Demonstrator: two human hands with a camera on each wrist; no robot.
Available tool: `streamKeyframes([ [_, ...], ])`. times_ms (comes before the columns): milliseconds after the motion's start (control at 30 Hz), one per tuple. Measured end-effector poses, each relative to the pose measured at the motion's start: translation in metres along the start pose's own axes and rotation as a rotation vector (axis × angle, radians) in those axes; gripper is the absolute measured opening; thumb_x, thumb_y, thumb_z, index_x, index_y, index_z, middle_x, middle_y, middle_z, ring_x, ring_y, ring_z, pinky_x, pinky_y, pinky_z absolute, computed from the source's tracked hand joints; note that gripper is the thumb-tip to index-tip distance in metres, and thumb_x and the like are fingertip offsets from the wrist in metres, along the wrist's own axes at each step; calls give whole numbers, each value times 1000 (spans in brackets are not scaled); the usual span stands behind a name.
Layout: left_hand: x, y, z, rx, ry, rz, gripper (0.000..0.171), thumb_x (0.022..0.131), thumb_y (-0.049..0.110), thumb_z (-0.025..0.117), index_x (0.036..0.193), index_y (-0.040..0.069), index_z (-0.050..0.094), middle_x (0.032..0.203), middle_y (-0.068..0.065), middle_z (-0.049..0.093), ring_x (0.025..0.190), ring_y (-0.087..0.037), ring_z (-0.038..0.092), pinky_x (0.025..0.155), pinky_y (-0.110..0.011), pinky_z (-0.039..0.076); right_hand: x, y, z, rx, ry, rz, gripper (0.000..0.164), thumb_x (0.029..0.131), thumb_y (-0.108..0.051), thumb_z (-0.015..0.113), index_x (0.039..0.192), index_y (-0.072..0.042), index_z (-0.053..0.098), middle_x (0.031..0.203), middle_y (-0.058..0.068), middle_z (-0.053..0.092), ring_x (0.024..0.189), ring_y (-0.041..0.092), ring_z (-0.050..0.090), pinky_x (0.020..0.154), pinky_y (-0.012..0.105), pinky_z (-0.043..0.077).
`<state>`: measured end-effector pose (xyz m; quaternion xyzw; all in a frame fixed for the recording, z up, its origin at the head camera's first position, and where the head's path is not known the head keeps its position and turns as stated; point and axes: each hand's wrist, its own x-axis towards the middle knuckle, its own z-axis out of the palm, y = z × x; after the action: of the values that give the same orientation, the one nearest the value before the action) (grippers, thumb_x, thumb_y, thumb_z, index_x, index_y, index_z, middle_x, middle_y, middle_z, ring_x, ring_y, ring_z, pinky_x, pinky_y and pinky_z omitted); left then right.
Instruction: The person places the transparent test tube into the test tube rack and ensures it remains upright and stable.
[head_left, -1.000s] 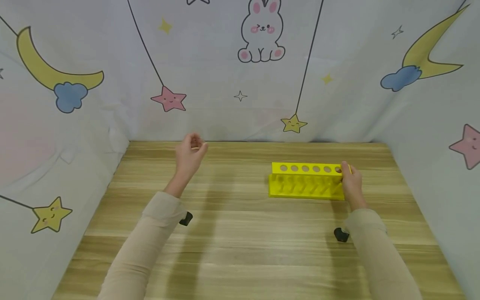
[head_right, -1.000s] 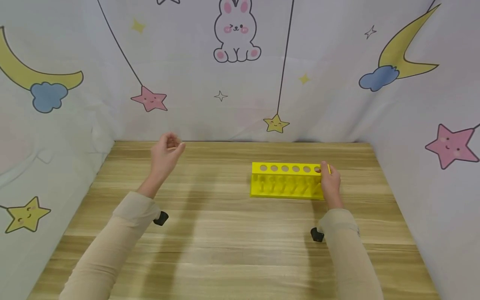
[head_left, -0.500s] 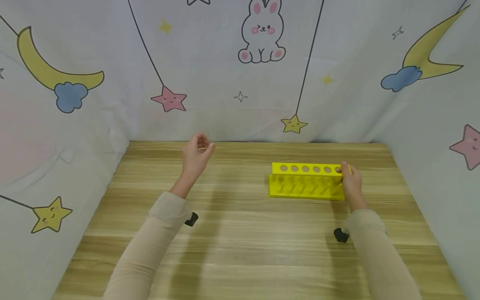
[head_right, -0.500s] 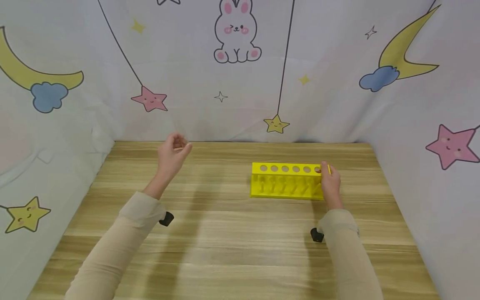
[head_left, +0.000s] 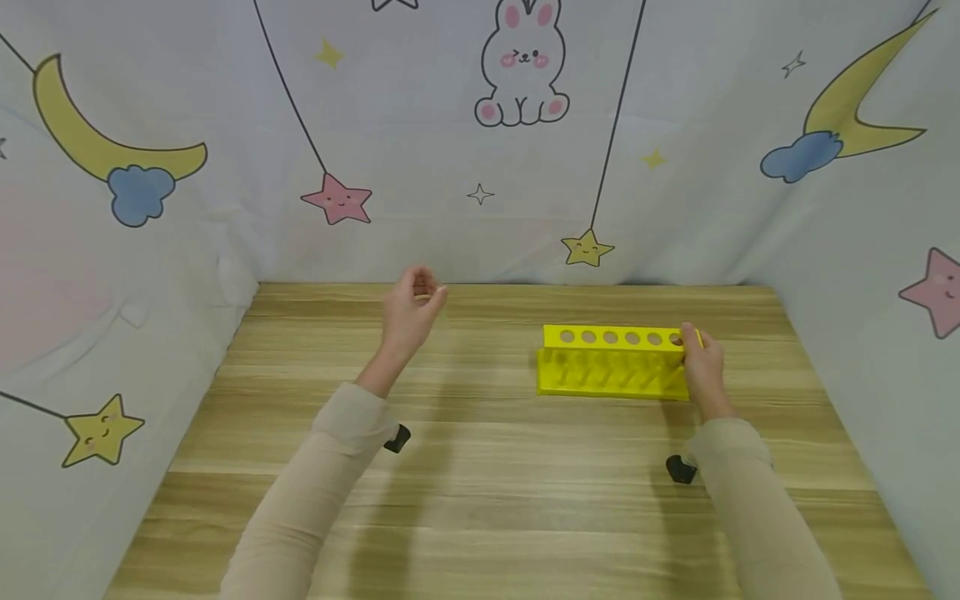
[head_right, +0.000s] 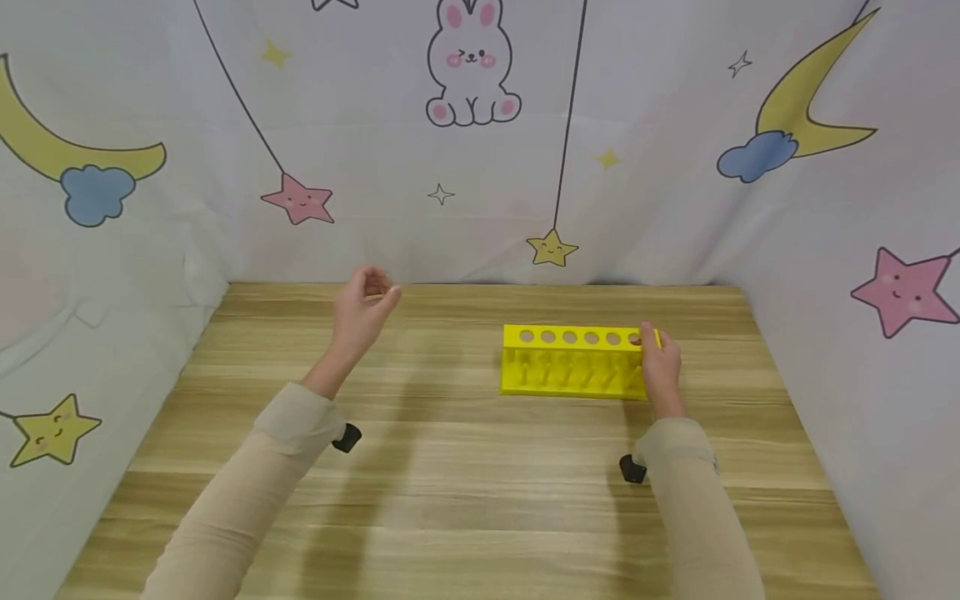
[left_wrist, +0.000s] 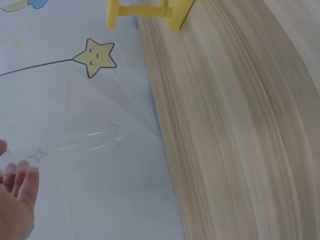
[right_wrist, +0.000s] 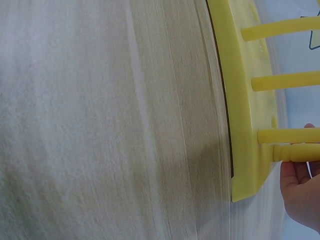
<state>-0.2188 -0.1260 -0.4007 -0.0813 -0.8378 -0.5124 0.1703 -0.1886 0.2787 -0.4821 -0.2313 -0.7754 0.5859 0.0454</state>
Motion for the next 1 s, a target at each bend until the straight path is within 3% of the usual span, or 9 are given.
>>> streamKeyframes([
  [233,-1,3,9,-23,2,30,25,80,10,62,97,-5,52,87,-14,59,82,-23,60,70,-32,54,-1,-1,-2,-3,-8,16,38,89,-50,37,85,-16,54,84,-10,44,70,6,39,61,13,37],
  [1000,-1,16,32,-113,-3,1,26,78,7,63,97,-7,52,88,-16,59,81,-24,60,70,-29,54,0,-2,0,26,22,25,34,87,-50,41,81,-19,53,79,-14,48,66,5,40,61,14,37],
])
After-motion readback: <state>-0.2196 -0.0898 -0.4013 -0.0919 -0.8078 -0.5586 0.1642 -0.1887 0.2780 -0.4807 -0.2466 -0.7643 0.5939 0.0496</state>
